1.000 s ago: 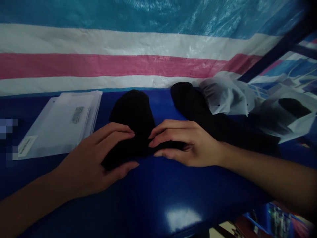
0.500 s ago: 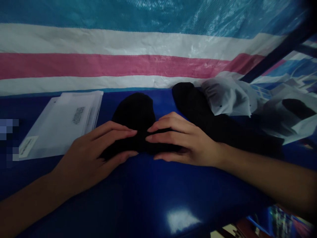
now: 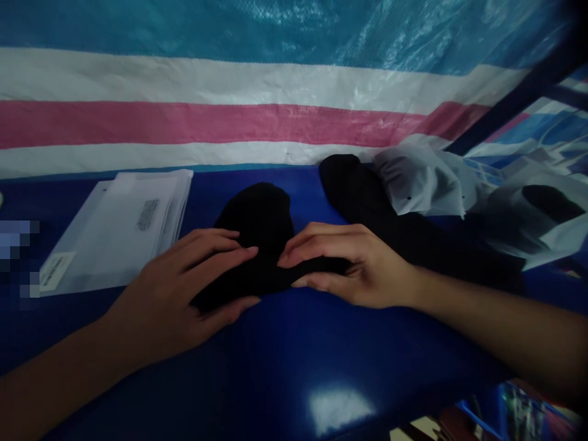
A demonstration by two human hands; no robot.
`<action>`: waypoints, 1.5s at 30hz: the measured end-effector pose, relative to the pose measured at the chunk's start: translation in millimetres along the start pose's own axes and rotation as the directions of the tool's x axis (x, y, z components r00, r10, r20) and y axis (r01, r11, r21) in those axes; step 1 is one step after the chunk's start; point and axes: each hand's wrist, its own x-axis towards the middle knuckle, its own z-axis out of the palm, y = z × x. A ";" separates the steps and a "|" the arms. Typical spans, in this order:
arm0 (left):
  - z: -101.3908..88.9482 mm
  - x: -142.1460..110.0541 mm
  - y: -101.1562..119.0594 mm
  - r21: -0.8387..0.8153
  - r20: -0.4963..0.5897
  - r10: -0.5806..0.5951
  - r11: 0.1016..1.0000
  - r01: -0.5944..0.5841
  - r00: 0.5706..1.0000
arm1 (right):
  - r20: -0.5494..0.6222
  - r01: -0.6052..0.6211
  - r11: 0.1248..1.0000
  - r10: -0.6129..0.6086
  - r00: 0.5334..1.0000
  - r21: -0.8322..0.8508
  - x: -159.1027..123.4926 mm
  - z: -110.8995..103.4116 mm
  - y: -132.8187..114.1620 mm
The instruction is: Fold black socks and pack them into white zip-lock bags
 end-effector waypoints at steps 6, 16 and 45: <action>2.8 -1.9 -2.7 0.057 0.010 -0.029 0.998 0.029 1.000 | -0.015 -0.155 0.982 0.157 0.987 0.105 2.8 -1.8 2.8; -2.8 0.2 -1.1 -0.005 0.069 -0.201 0.979 0.202 0.977 | -0.091 0.028 0.992 -0.039 0.995 -0.124 -1.8 4.1 8.3; -3.5 -0.4 0.1 -0.115 0.118 -0.053 0.991 0.067 0.992 | 0.064 -0.077 0.997 0.076 0.995 0.019 1.9 3.8 -6.9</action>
